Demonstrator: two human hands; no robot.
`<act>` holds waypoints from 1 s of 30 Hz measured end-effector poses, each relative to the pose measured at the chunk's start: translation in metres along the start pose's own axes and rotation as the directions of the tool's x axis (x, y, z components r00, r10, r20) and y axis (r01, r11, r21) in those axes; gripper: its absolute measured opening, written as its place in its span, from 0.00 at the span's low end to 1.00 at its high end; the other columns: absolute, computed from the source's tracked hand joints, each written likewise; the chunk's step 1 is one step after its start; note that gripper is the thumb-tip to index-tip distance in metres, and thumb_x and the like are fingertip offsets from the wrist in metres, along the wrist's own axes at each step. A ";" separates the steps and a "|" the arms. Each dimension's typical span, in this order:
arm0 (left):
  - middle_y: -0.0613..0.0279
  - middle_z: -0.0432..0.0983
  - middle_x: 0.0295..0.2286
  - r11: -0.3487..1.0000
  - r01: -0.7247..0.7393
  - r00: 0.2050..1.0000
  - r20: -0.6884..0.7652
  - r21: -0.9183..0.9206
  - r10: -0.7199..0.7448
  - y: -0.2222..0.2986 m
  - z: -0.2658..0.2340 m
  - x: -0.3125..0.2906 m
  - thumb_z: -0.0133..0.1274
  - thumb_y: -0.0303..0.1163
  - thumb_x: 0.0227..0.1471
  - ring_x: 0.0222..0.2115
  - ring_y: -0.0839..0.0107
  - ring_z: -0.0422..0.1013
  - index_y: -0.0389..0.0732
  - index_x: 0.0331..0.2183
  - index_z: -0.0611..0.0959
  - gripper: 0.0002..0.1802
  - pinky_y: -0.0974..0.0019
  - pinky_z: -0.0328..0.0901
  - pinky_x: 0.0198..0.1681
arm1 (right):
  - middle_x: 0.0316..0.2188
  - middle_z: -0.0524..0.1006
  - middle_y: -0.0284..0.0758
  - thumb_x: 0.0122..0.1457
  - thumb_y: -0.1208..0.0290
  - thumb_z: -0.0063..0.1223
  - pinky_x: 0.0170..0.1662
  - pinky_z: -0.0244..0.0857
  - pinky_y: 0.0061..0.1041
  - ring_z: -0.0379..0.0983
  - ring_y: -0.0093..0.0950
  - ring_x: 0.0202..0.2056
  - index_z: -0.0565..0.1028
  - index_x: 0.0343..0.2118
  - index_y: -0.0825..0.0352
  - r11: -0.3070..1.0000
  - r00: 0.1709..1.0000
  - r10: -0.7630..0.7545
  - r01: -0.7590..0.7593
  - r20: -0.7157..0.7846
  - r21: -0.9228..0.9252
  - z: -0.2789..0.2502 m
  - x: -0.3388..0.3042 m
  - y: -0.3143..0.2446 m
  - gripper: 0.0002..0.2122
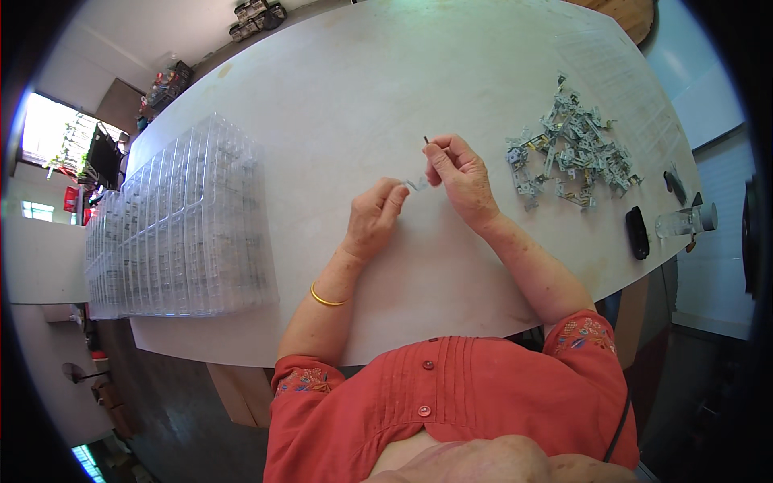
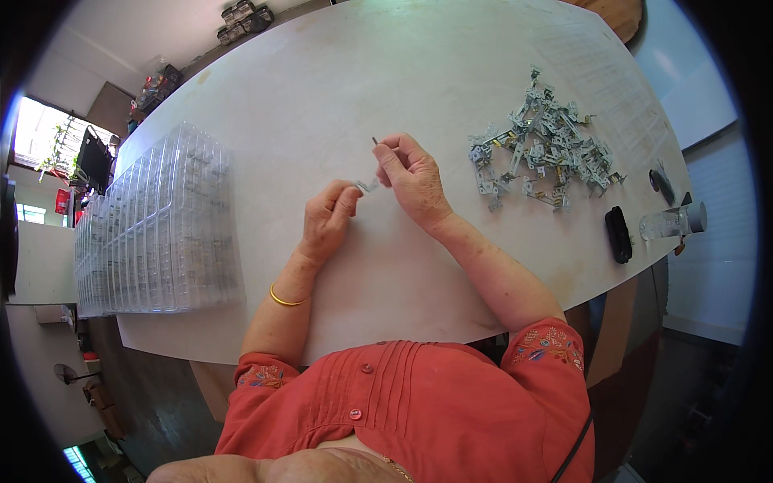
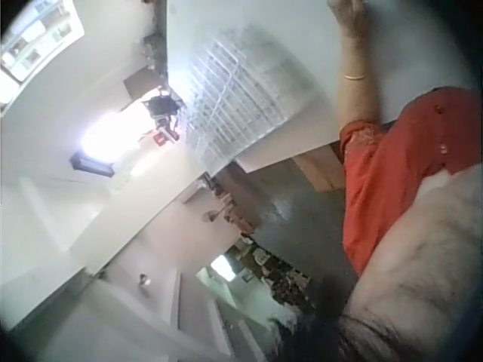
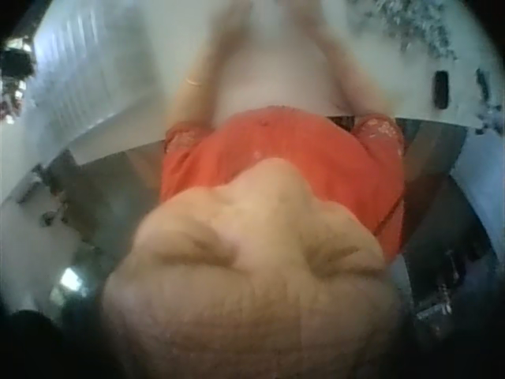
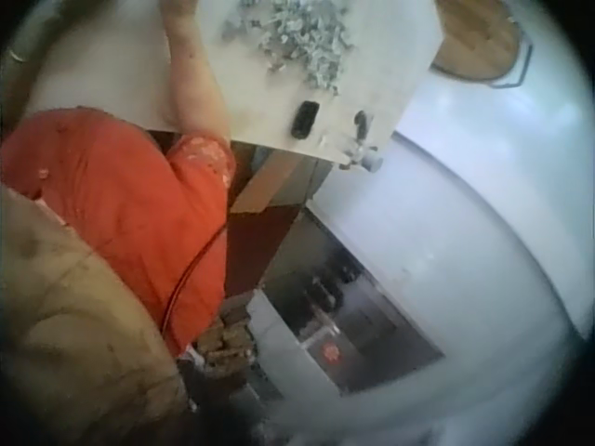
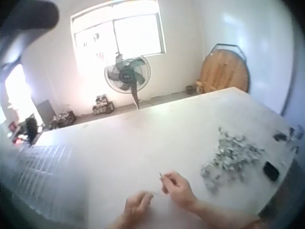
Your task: The person assembles metal components by inserting small pins into metal brackets by hand and places the assembled pieces into the compartments of a plastic organizer tray.
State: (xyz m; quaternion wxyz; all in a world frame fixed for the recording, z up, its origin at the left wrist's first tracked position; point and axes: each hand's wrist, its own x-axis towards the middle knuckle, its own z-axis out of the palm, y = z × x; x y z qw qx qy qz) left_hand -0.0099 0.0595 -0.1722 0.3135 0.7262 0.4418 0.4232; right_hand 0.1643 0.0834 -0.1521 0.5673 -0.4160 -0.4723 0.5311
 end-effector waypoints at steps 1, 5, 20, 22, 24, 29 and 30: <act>0.67 0.68 0.17 0.972 0.160 0.987 -0.001 -0.173 -0.162 -0.002 -0.003 0.001 0.49 0.36 0.62 0.16 0.80 0.61 0.36 0.31 0.78 0.13 0.73 0.56 0.20 | 0.20 0.69 0.23 0.64 0.66 0.52 0.30 0.62 0.16 0.65 0.14 0.24 0.74 0.34 0.64 0.996 0.996 0.092 -0.092 0.005 -0.011 -0.001 -0.003 -0.002 0.07; 0.70 0.68 0.17 0.781 0.375 0.913 0.051 -0.499 -0.406 0.001 -0.014 0.007 0.43 0.42 0.64 0.15 0.83 0.58 0.39 0.31 0.78 0.18 0.78 0.52 0.19 | 0.17 0.67 0.21 0.65 0.66 0.51 0.24 0.57 0.15 0.60 0.12 0.21 0.74 0.34 0.64 0.974 0.979 0.205 -0.204 0.005 -0.103 -0.001 -0.020 0.011 0.07; 0.68 0.68 0.15 0.793 0.368 0.923 0.090 -0.485 -0.374 0.000 -0.013 0.005 0.44 0.40 0.64 0.15 0.81 0.57 0.39 0.30 0.79 0.17 0.76 0.51 0.20 | 0.21 0.69 0.24 0.66 0.69 0.47 0.26 0.61 0.17 0.64 0.13 0.22 0.73 0.38 0.65 0.985 0.981 0.128 -0.109 0.143 -0.133 0.000 -0.031 0.016 0.06; 0.68 0.67 0.15 0.789 0.371 0.922 0.090 -0.489 -0.377 0.001 -0.013 0.005 0.44 0.40 0.64 0.15 0.81 0.57 0.39 0.30 0.79 0.17 0.76 0.51 0.20 | 0.21 0.69 0.24 0.66 0.69 0.47 0.26 0.61 0.17 0.64 0.13 0.22 0.73 0.38 0.65 0.984 0.982 0.130 -0.111 0.139 -0.138 -0.001 -0.030 0.016 0.06; 0.68 0.67 0.15 0.796 0.381 0.919 0.099 -0.470 -0.382 0.004 -0.013 0.006 0.44 0.40 0.64 0.15 0.82 0.57 0.39 0.30 0.79 0.17 0.76 0.51 0.20 | 0.21 0.69 0.24 0.66 0.69 0.47 0.25 0.61 0.17 0.64 0.13 0.22 0.73 0.38 0.65 0.983 0.982 0.133 -0.115 0.131 -0.141 -0.001 -0.030 0.016 0.06; 0.69 0.67 0.16 0.804 0.374 0.922 0.091 -0.462 -0.377 0.004 -0.014 0.006 0.44 0.40 0.64 0.16 0.82 0.57 0.39 0.30 0.79 0.17 0.76 0.51 0.20 | 0.20 0.69 0.24 0.65 0.69 0.48 0.25 0.61 0.17 0.64 0.13 0.21 0.73 0.36 0.66 0.980 0.983 0.141 -0.122 0.119 -0.156 -0.001 -0.030 0.015 0.06; 0.70 0.67 0.16 0.807 0.379 0.920 0.089 -0.453 -0.382 0.004 -0.014 0.005 0.44 0.40 0.64 0.16 0.82 0.57 0.39 0.30 0.79 0.17 0.76 0.51 0.20 | 0.20 0.69 0.24 0.65 0.69 0.48 0.25 0.61 0.17 0.64 0.13 0.21 0.73 0.36 0.66 0.980 0.983 0.142 -0.123 0.119 -0.155 -0.001 -0.030 0.015 0.06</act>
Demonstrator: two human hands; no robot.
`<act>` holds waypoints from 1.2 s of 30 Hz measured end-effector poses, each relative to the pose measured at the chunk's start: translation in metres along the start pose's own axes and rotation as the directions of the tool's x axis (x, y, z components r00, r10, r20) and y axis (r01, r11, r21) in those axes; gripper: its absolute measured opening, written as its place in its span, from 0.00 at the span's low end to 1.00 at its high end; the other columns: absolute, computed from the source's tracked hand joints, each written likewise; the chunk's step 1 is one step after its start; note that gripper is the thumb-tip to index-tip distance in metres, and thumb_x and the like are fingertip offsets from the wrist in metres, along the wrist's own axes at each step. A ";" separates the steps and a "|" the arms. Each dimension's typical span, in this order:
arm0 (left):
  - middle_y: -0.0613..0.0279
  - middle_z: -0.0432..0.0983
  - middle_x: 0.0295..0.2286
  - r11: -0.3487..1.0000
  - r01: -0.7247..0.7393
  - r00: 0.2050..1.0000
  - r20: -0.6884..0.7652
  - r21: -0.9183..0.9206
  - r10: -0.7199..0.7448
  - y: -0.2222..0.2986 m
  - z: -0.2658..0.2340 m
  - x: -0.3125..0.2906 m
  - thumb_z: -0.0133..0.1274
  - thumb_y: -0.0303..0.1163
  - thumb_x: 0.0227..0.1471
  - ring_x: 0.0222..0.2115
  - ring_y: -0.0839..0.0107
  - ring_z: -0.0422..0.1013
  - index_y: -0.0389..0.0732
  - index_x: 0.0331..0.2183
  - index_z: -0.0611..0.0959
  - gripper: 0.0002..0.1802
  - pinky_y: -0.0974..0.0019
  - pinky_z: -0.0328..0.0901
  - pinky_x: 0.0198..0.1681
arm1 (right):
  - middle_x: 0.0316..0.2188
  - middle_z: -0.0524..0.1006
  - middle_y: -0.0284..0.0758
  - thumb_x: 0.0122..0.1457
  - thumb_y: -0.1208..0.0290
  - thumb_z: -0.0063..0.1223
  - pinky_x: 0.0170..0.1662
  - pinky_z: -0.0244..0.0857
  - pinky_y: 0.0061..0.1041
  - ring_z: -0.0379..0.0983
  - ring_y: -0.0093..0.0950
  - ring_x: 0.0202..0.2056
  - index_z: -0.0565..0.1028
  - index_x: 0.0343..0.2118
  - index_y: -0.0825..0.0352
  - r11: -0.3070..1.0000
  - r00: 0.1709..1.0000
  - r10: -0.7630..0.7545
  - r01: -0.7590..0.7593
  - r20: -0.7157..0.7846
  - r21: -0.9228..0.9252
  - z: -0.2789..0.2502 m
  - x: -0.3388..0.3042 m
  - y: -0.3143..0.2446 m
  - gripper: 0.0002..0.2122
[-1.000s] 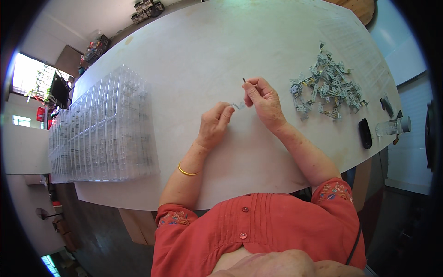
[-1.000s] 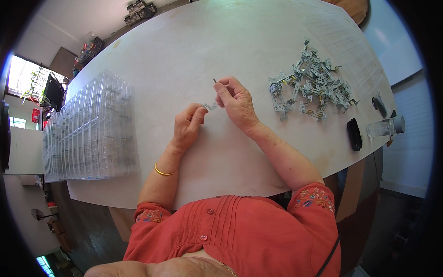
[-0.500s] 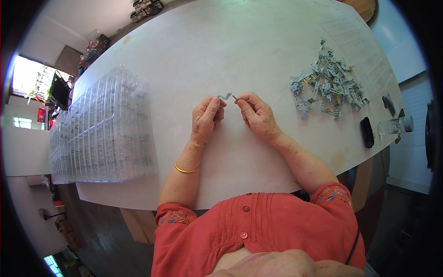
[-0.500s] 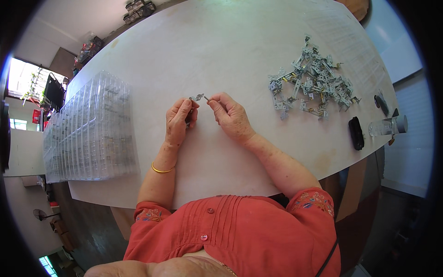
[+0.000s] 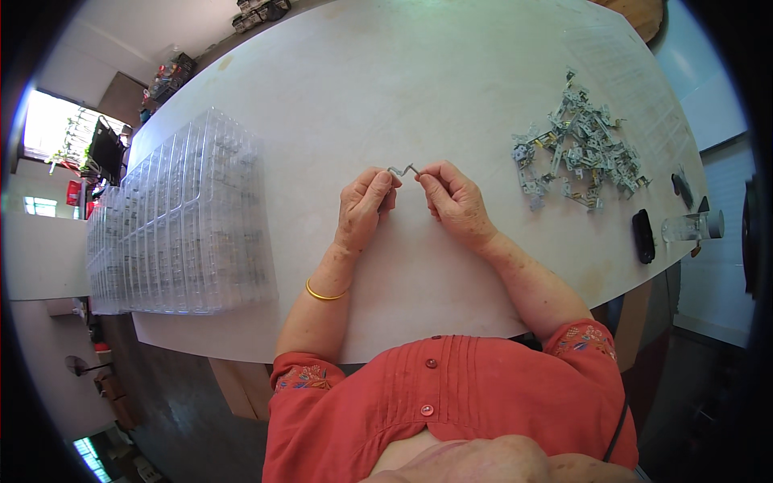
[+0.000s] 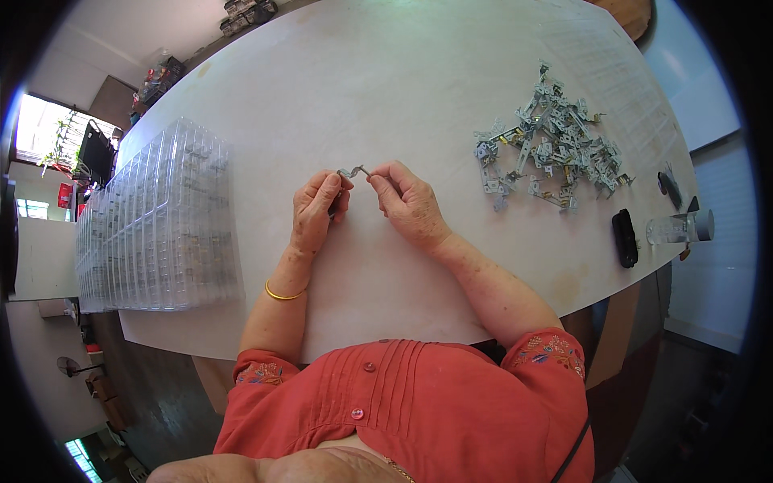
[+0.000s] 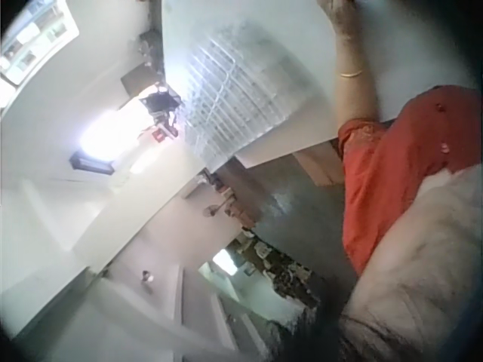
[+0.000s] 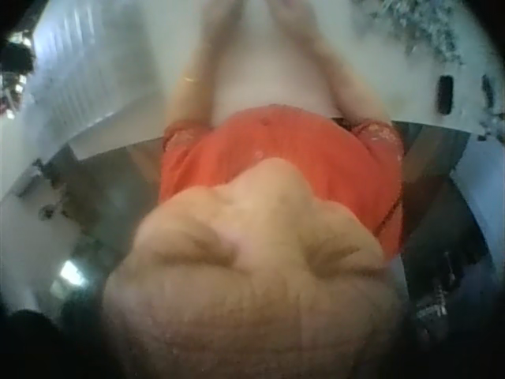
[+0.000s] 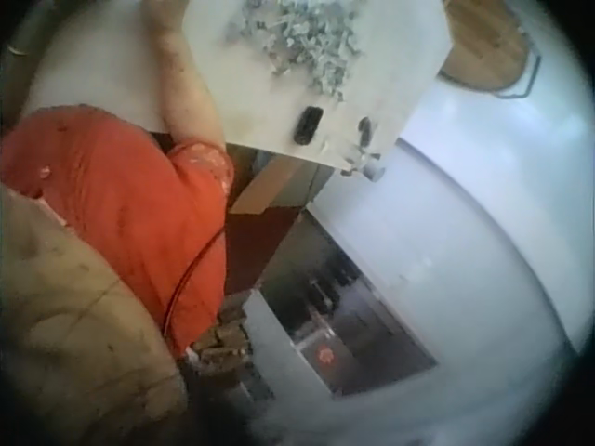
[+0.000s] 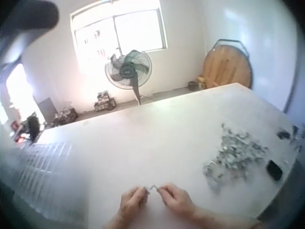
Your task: The person assembles metal components by inserting small pins into metal brackets by hand and places the assembled pieces into the compartments of a plastic organizer tray.
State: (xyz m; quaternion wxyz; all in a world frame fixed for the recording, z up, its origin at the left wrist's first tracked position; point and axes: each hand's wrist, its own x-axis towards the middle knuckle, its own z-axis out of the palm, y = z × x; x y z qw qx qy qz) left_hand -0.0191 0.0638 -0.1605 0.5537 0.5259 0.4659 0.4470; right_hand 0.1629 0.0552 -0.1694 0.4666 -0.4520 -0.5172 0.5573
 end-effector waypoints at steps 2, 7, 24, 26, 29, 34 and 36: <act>0.70 0.67 0.16 1.000 -0.010 1.000 0.012 0.014 0.010 0.000 -0.001 0.000 0.44 0.40 0.64 0.16 0.82 0.57 0.39 0.30 0.79 0.17 0.76 0.52 0.20 | 0.20 0.69 0.24 0.65 0.69 0.48 0.25 0.61 0.17 0.64 0.14 0.21 0.73 0.36 0.66 1.000 1.000 0.006 -0.006 -0.004 0.004 0.000 0.000 0.000 0.06; 0.71 0.67 0.17 0.977 -0.150 0.987 0.082 0.150 0.139 -0.002 0.003 -0.003 0.45 0.38 0.64 0.18 0.83 0.58 0.38 0.31 0.80 0.15 0.77 0.53 0.21 | 0.20 0.71 0.26 0.66 0.70 0.46 0.26 0.63 0.18 0.66 0.15 0.22 0.72 0.37 0.67 0.999 1.000 0.009 -0.009 0.010 -0.032 -0.002 0.000 -0.002 0.06; 0.59 0.67 0.17 0.682 -0.519 0.853 0.259 0.515 0.453 -0.005 0.009 -0.003 0.55 0.26 0.54 0.16 0.71 0.62 0.36 0.28 0.78 0.05 0.69 0.58 0.20 | 0.33 0.76 0.28 0.64 0.71 0.50 0.40 0.68 0.20 0.72 0.17 0.36 0.74 0.42 0.66 0.987 0.986 0.040 -0.064 0.163 0.145 -0.013 0.006 0.007 0.07; 0.59 0.67 0.17 0.633 -0.563 0.820 0.269 0.531 0.505 -0.006 0.012 -0.003 0.56 0.26 0.53 0.16 0.69 0.62 0.36 0.28 0.78 0.04 0.68 0.58 0.20 | 0.34 0.77 0.28 0.64 0.74 0.51 0.42 0.69 0.20 0.71 0.16 0.40 0.74 0.42 0.66 0.970 0.993 -0.076 0.054 0.087 0.238 -0.011 0.008 0.014 0.06; 0.59 0.68 0.17 0.571 -0.586 0.789 0.243 0.575 0.565 -0.003 0.015 -0.003 0.56 0.25 0.52 0.16 0.68 0.63 0.36 0.29 0.78 0.04 0.66 0.59 0.20 | 0.36 0.77 0.29 0.64 0.73 0.51 0.44 0.69 0.20 0.71 0.16 0.42 0.74 0.42 0.66 0.947 0.987 -0.159 0.143 0.032 0.287 -0.011 0.010 0.014 0.06; 0.60 0.72 0.18 0.536 -0.515 0.792 0.133 0.669 0.596 -0.004 0.014 -0.002 0.58 0.27 0.50 0.17 0.64 0.68 0.39 0.27 0.77 0.06 0.63 0.62 0.21 | 0.34 0.77 0.29 0.64 0.71 0.51 0.42 0.71 0.19 0.73 0.17 0.36 0.74 0.41 0.67 0.961 0.992 -0.047 0.014 0.114 0.277 -0.014 0.009 0.008 0.07; 0.60 0.72 0.19 0.533 -0.536 0.785 0.155 0.654 0.599 -0.004 0.015 -0.002 0.58 0.27 0.50 0.17 0.63 0.68 0.39 0.28 0.77 0.05 0.63 0.62 0.21 | 0.32 0.77 0.29 0.64 0.71 0.51 0.41 0.71 0.19 0.74 0.18 0.35 0.74 0.41 0.67 0.968 0.984 -0.007 -0.037 0.176 0.249 -0.014 0.008 0.007 0.06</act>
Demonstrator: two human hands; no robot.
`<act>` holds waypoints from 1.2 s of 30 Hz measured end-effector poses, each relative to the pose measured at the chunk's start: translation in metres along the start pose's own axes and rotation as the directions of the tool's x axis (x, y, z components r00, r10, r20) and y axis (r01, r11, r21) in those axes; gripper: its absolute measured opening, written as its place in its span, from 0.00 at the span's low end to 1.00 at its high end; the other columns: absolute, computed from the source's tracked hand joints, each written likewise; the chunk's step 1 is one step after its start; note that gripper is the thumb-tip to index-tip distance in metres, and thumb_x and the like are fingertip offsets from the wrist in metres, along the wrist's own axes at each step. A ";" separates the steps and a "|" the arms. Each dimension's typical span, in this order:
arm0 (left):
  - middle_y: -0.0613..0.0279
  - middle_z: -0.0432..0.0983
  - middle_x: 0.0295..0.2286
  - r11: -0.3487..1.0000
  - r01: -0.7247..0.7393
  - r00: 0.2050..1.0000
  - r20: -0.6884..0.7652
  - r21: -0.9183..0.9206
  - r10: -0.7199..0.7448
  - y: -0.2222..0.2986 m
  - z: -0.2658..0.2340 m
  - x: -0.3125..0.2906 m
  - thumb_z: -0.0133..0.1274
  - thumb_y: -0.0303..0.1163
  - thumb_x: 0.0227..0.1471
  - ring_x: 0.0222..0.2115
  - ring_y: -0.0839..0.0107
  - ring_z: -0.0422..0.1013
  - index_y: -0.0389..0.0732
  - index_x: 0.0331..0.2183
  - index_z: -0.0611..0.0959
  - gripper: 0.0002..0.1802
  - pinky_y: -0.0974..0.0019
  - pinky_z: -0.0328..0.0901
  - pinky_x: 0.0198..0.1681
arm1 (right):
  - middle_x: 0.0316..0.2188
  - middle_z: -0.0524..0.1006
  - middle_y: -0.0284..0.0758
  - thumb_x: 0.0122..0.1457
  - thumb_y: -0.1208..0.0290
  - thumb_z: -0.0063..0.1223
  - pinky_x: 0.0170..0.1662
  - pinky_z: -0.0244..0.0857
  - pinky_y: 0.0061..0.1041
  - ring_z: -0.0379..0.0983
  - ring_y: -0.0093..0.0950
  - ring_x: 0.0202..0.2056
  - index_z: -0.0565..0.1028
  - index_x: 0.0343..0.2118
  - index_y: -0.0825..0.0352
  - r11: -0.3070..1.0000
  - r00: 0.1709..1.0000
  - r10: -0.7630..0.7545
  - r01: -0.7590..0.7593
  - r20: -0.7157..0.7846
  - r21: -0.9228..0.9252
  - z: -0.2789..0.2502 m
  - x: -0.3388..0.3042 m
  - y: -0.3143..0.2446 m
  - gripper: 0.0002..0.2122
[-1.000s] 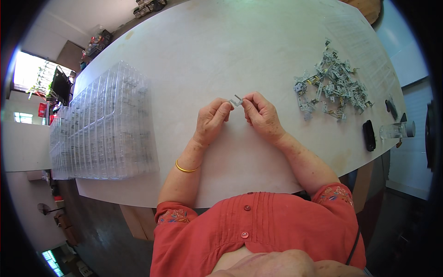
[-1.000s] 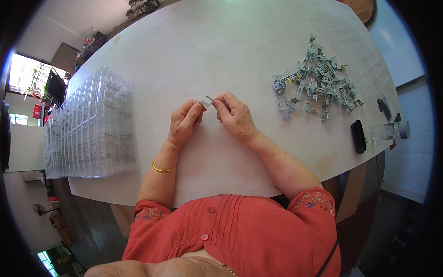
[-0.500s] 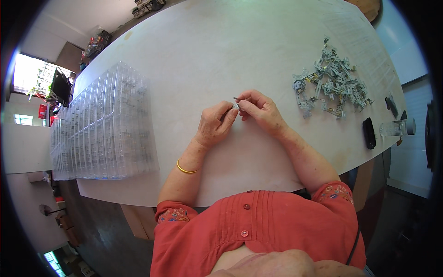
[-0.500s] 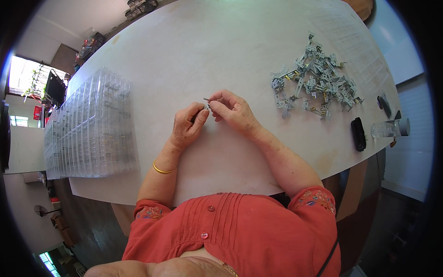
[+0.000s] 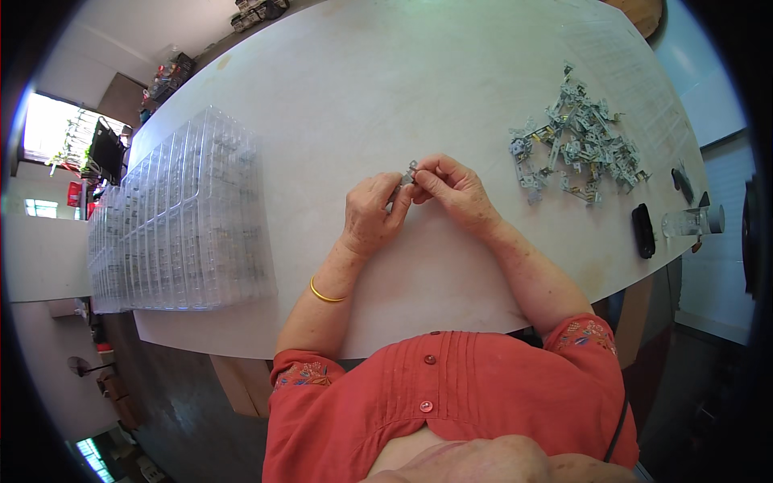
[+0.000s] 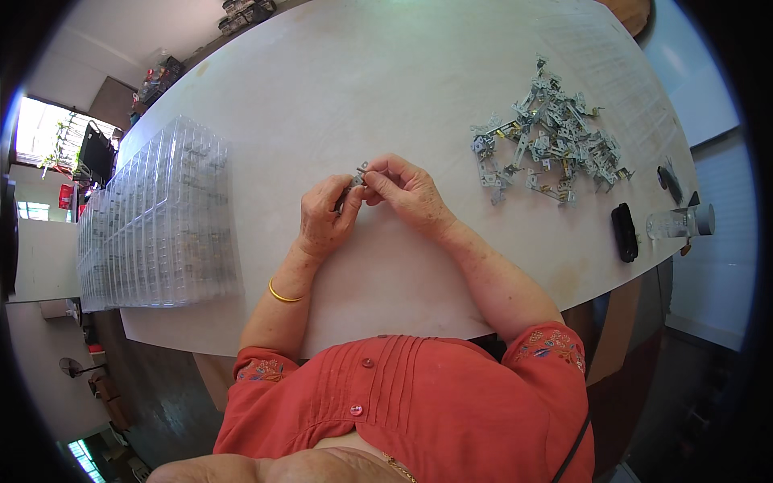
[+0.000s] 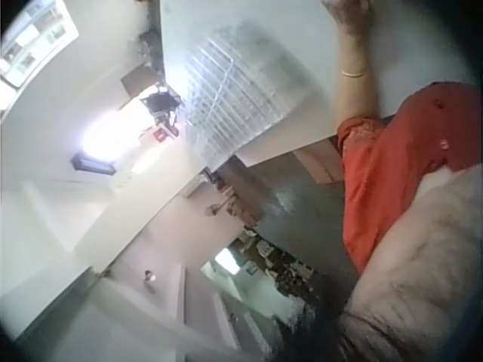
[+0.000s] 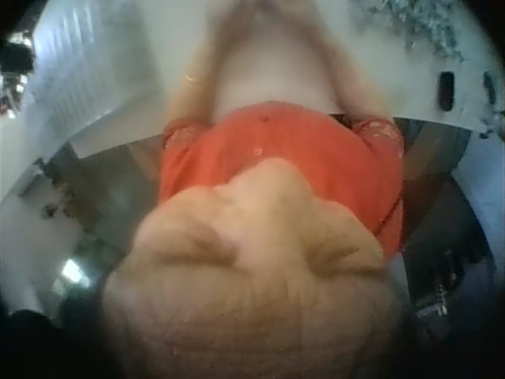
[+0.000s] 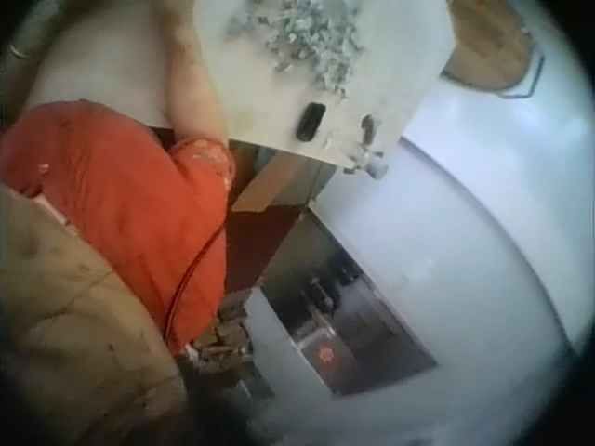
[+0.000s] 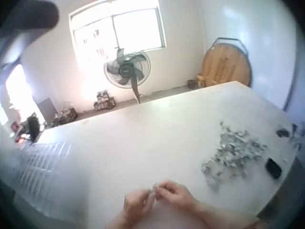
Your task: The person assembles metal components by inserting small pins into metal brackets by hand and places the assembled pieces into the compartments of a plastic organizer tray.
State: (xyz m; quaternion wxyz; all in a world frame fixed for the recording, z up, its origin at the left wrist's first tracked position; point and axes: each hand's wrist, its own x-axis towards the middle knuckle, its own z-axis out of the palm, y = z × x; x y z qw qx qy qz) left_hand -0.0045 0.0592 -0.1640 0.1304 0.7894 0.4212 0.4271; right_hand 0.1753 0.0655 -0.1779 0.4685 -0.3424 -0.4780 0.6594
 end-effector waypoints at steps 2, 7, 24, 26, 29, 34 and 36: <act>0.60 0.72 0.19 1.000 -0.003 1.000 0.027 -0.008 0.003 0.000 -0.001 0.000 0.58 0.27 0.50 0.17 0.64 0.68 0.38 0.30 0.78 0.06 0.64 0.63 0.22 | 0.31 0.78 0.30 0.64 0.71 0.51 0.40 0.72 0.20 0.75 0.19 0.32 0.74 0.40 0.68 0.999 0.999 -0.033 0.031 -0.039 -0.033 0.000 0.001 0.001 0.06; 0.60 0.73 0.20 0.960 0.215 0.972 0.138 -0.179 -0.192 0.002 -0.006 -0.001 0.56 0.29 0.53 0.19 0.69 0.71 0.35 0.38 0.79 0.11 0.67 0.65 0.24 | 0.33 0.78 0.31 0.65 0.72 0.50 0.41 0.73 0.22 0.75 0.19 0.34 0.74 0.40 0.67 0.996 0.995 -0.048 0.055 -0.090 0.076 -0.005 0.003 0.001 0.06; 0.61 0.78 0.37 0.595 0.488 0.870 0.309 -0.638 -0.383 -0.013 -0.006 -0.003 0.50 0.29 0.60 0.32 0.78 0.71 0.36 0.54 0.70 0.21 0.73 0.67 0.34 | 0.25 0.77 0.30 0.60 0.73 0.56 0.29 0.66 0.21 0.71 0.17 0.25 0.76 0.37 0.67 0.848 0.943 -0.288 0.171 -0.165 -0.502 0.004 -0.005 -0.004 0.05; 0.61 0.78 0.37 0.616 0.471 0.880 0.295 -0.631 -0.372 -0.015 -0.003 -0.004 0.51 0.28 0.60 0.32 0.78 0.71 0.36 0.54 0.71 0.22 0.73 0.68 0.35 | 0.24 0.76 0.33 0.59 0.74 0.56 0.28 0.65 0.22 0.70 0.19 0.23 0.76 0.36 0.67 0.792 0.924 -0.364 0.242 -0.117 -0.560 0.010 -0.006 -0.004 0.04; 0.62 0.78 0.36 0.655 0.450 0.892 0.276 -0.607 -0.357 -0.015 -0.002 -0.005 0.53 0.26 0.58 0.32 0.78 0.71 0.36 0.54 0.71 0.22 0.73 0.68 0.35 | 0.25 0.77 0.37 0.59 0.75 0.56 0.28 0.66 0.23 0.71 0.24 0.23 0.76 0.36 0.67 0.759 0.923 -0.369 0.230 -0.110 -0.609 0.011 -0.007 -0.006 0.04; 0.62 0.77 0.33 0.679 0.433 0.899 0.233 -0.593 -0.370 -0.015 0.000 -0.005 0.56 0.23 0.55 0.32 0.78 0.72 0.37 0.53 0.72 0.23 0.74 0.69 0.37 | 0.27 0.78 0.40 0.58 0.75 0.55 0.29 0.68 0.28 0.74 0.34 0.25 0.76 0.35 0.66 0.673 0.900 -0.431 0.273 -0.064 -0.688 0.012 -0.006 -0.006 0.04; 0.63 0.77 0.34 0.710 0.426 0.904 0.230 -0.560 -0.361 -0.016 0.000 -0.005 0.57 0.23 0.54 0.32 0.79 0.72 0.38 0.52 0.73 0.23 0.74 0.69 0.38 | 0.28 0.78 0.41 0.58 0.76 0.55 0.30 0.68 0.30 0.75 0.37 0.26 0.76 0.35 0.66 0.626 0.876 -0.483 0.339 -0.007 -0.702 0.012 -0.006 -0.004 0.04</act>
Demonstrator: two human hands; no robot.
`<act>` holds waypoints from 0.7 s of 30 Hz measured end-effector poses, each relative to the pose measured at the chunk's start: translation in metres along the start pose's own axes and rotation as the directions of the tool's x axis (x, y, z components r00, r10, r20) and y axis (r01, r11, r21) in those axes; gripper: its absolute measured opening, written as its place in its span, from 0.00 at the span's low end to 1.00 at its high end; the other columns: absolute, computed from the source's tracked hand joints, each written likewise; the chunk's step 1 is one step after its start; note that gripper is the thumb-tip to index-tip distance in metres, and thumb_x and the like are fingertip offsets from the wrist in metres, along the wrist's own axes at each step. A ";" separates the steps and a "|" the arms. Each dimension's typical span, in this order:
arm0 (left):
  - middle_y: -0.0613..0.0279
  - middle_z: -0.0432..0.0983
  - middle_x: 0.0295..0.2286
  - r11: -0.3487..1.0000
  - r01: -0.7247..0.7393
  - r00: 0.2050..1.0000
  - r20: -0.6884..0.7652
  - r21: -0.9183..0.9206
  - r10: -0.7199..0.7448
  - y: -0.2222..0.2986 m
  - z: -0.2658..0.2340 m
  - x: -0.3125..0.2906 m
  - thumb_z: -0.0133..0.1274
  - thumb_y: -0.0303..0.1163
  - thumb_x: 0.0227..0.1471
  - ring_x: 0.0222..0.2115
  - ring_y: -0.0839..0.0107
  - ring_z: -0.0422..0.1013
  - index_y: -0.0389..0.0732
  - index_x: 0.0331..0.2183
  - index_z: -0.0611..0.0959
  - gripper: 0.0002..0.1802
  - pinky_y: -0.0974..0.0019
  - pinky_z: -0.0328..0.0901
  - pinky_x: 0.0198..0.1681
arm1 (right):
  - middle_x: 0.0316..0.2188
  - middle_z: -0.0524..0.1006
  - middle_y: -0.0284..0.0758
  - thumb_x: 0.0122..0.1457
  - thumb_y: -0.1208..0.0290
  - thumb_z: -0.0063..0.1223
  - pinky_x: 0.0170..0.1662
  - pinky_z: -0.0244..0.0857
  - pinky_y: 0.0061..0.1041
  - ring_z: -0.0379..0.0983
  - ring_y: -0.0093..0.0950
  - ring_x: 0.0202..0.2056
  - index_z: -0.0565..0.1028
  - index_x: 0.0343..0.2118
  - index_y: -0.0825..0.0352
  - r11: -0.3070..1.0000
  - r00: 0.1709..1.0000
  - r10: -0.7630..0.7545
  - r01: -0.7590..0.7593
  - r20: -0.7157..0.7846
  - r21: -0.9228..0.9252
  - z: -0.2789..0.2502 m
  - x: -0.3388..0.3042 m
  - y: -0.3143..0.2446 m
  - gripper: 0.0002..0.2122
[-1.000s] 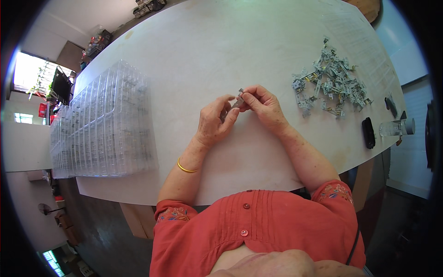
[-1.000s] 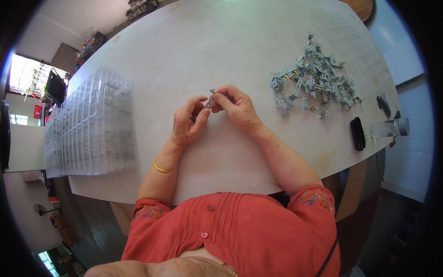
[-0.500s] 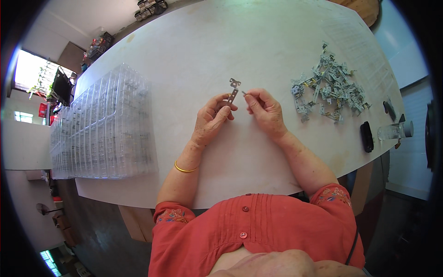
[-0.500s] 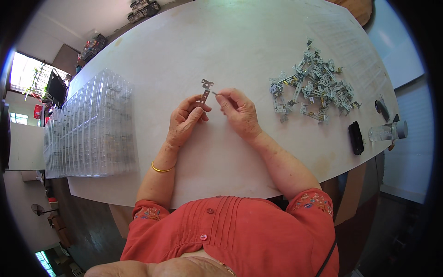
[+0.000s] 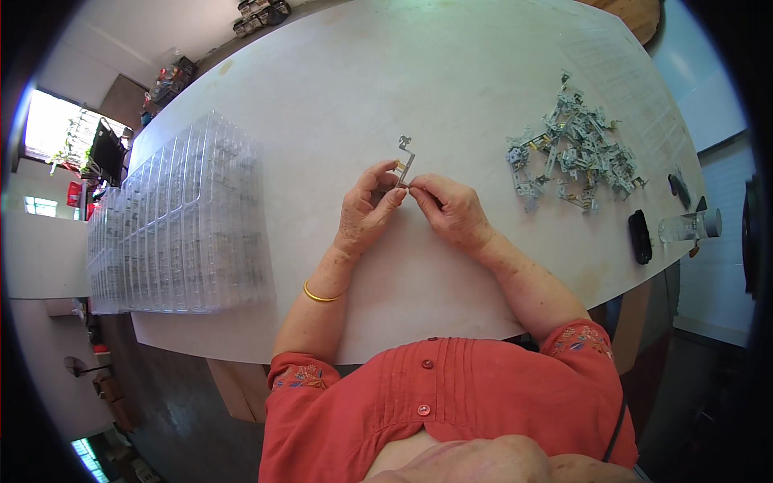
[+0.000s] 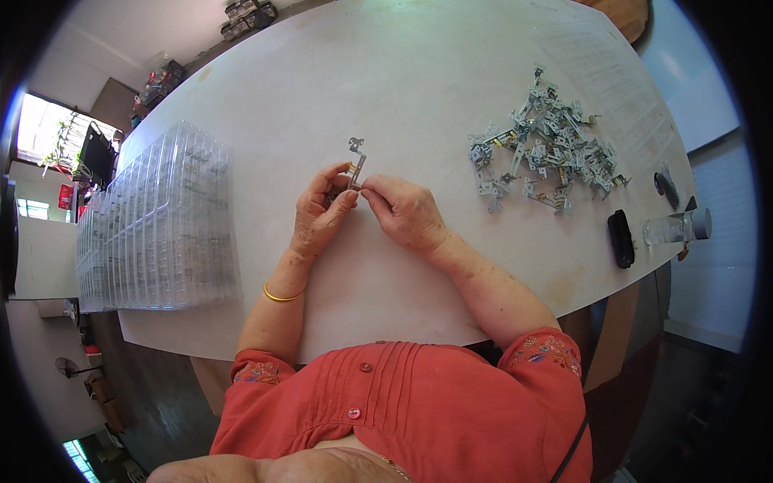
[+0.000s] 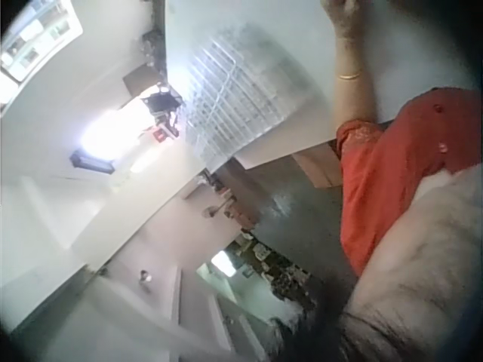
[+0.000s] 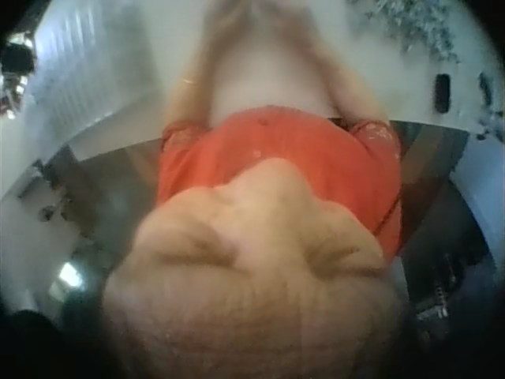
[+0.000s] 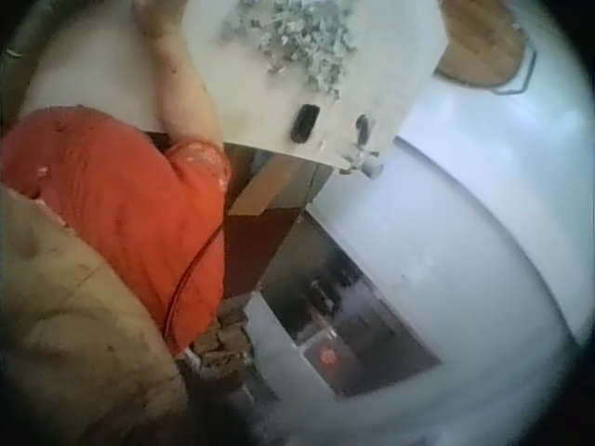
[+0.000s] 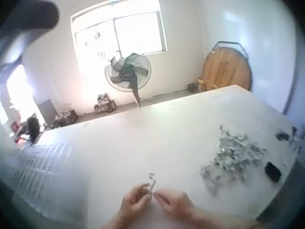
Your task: The person assembles metal components by inserting small pins into metal brackets by hand and places the assembled pieces into the compartments of a plastic organizer tray.
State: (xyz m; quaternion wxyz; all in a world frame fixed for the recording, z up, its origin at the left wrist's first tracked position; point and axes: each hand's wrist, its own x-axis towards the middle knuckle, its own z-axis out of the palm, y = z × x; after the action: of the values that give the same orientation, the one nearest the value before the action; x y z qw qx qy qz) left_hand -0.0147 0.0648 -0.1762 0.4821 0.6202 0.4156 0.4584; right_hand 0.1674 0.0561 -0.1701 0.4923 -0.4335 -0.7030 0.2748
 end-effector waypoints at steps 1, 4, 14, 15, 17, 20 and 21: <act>0.63 0.77 0.34 1.000 0.001 1.000 0.001 0.000 -0.001 -0.001 0.000 0.000 0.57 0.23 0.54 0.32 0.79 0.72 0.38 0.52 0.73 0.23 0.74 0.69 0.38 | 0.28 0.78 0.41 0.57 0.76 0.55 0.31 0.69 0.31 0.75 0.39 0.28 0.76 0.35 0.66 1.000 1.000 -0.001 0.001 0.011 0.002 0.000 0.000 -0.001 0.04; 0.63 0.77 0.34 1.000 -0.024 1.000 -0.006 0.012 0.024 -0.001 0.001 0.001 0.58 0.23 0.53 0.32 0.78 0.72 0.39 0.52 0.73 0.24 0.74 0.69 0.38 | 0.29 0.78 0.41 0.57 0.76 0.55 0.32 0.69 0.33 0.76 0.41 0.30 0.76 0.35 0.66 0.996 0.996 0.088 -0.088 0.024 -0.006 -0.004 0.002 -0.006 0.04; 0.64 0.77 0.33 0.979 -0.108 0.994 0.047 0.171 0.101 0.000 0.001 0.002 0.59 0.20 0.51 0.33 0.78 0.71 0.39 0.52 0.73 0.26 0.74 0.68 0.37 | 0.27 0.77 0.41 0.56 0.77 0.53 0.30 0.68 0.35 0.75 0.42 0.28 0.75 0.35 0.65 0.990 0.991 0.129 -0.126 0.035 -0.064 -0.006 0.003 -0.005 0.04; 0.64 0.77 0.32 0.973 -0.109 0.994 0.034 0.205 0.105 0.001 0.002 0.003 0.60 0.22 0.50 0.30 0.78 0.72 0.40 0.51 0.74 0.25 0.74 0.68 0.35 | 0.27 0.77 0.41 0.56 0.77 0.53 0.30 0.68 0.35 0.75 0.42 0.28 0.75 0.35 0.65 0.990 0.991 0.128 -0.126 0.034 -0.064 -0.005 0.003 -0.004 0.04; 0.64 0.77 0.31 0.974 -0.123 0.992 0.028 0.188 0.120 0.000 0.003 0.003 0.60 0.21 0.51 0.30 0.78 0.72 0.40 0.51 0.75 0.24 0.74 0.68 0.34 | 0.25 0.76 0.41 0.57 0.77 0.52 0.29 0.67 0.36 0.74 0.42 0.27 0.74 0.34 0.65 0.993 0.995 -0.091 0.094 0.041 -0.070 -0.002 0.002 0.000 0.03; 0.65 0.76 0.30 0.982 -0.112 0.993 -0.008 0.155 0.114 0.003 0.002 0.000 0.58 0.22 0.52 0.29 0.78 0.71 0.39 0.50 0.75 0.23 0.74 0.68 0.33 | 0.24 0.76 0.42 0.57 0.77 0.52 0.28 0.67 0.36 0.74 0.43 0.26 0.74 0.33 0.65 0.996 0.995 -0.028 0.036 0.099 -0.081 -0.003 0.001 -0.003 0.03; 0.65 0.76 0.29 0.987 -0.086 0.995 -0.037 0.138 0.092 0.004 0.002 -0.001 0.58 0.22 0.53 0.28 0.78 0.71 0.38 0.50 0.75 0.21 0.74 0.68 0.33 | 0.24 0.76 0.42 0.57 0.77 0.52 0.28 0.67 0.36 0.74 0.43 0.26 0.74 0.33 0.65 0.996 0.995 -0.029 0.037 0.099 -0.081 -0.004 0.000 -0.004 0.03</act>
State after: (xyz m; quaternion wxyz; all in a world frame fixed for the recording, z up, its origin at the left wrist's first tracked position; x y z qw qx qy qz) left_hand -0.0127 0.0628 -0.1724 0.4086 0.6596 0.4283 0.4632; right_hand 0.1704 0.0540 -0.1656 0.4435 -0.4276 -0.7441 0.2583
